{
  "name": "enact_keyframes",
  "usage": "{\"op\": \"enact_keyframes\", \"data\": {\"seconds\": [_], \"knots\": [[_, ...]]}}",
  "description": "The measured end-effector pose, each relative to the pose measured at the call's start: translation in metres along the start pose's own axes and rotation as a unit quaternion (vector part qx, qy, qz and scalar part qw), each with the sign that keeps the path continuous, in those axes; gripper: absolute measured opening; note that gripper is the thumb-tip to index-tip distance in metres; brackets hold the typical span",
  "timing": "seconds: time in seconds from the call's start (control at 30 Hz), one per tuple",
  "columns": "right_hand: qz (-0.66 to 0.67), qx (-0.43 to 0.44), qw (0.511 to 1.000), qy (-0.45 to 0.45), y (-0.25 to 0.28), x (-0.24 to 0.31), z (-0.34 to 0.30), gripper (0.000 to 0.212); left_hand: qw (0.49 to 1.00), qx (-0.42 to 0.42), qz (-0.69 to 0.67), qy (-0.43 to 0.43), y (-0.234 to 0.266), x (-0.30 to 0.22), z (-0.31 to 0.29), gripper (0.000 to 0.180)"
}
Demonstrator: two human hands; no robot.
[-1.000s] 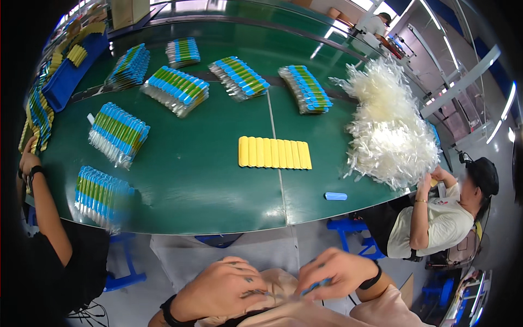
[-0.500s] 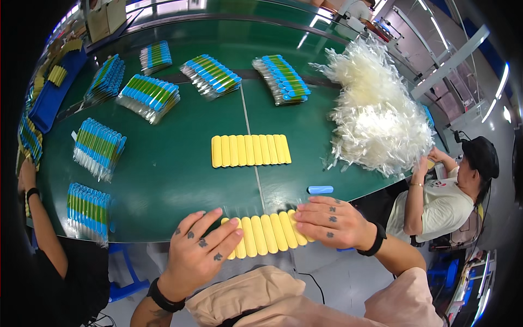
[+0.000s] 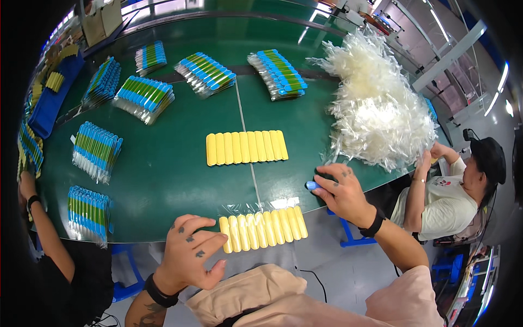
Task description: The person picks up plastic sleeves and manually inserts rows of yellow sticks or blue and green stick assemblies into them. They then fold the sleeves over and place the completed packages onto the table, repeating the process.
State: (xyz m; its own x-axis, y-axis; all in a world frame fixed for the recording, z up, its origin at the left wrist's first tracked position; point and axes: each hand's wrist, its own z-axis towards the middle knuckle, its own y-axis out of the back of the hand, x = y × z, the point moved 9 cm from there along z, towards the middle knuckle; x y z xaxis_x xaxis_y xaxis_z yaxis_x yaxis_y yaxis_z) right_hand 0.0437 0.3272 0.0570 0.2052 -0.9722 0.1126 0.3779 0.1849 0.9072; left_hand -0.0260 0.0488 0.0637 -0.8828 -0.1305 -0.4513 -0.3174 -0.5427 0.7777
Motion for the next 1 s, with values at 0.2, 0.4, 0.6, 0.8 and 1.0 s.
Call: {"op": "enact_keyframes", "data": {"seconds": [0.2, 0.4, 0.6, 0.8, 1.0], "knots": [[0.088, 0.192, 0.977, -0.010, -0.018, 0.033, 0.026, 0.021, 0.960, -0.203, -0.153, 0.122, 0.021, 0.047, -0.001, 0.011], [0.094, 0.251, 0.954, 0.132, -0.046, 0.101, 0.077, 0.017, 0.826, -0.250, -0.383, 0.330, -0.004, 0.092, -0.022, 0.013], [0.137, 0.238, 0.939, 0.205, -0.078, 0.157, 0.117, 0.016, 0.830, -0.256, -0.376, 0.323, -0.007, 0.089, -0.022, 0.013], [0.126, 0.270, 0.924, 0.239, -0.069, 0.128, 0.099, 0.016, 0.817, -0.284, -0.379, 0.327, 0.002, 0.098, -0.037, 0.014], [0.060, 0.267, 0.948, 0.161, -0.025, 0.039, 0.036, 0.021, 0.837, -0.269, -0.367, 0.303, 0.001, 0.090, -0.027, 0.014]]}}
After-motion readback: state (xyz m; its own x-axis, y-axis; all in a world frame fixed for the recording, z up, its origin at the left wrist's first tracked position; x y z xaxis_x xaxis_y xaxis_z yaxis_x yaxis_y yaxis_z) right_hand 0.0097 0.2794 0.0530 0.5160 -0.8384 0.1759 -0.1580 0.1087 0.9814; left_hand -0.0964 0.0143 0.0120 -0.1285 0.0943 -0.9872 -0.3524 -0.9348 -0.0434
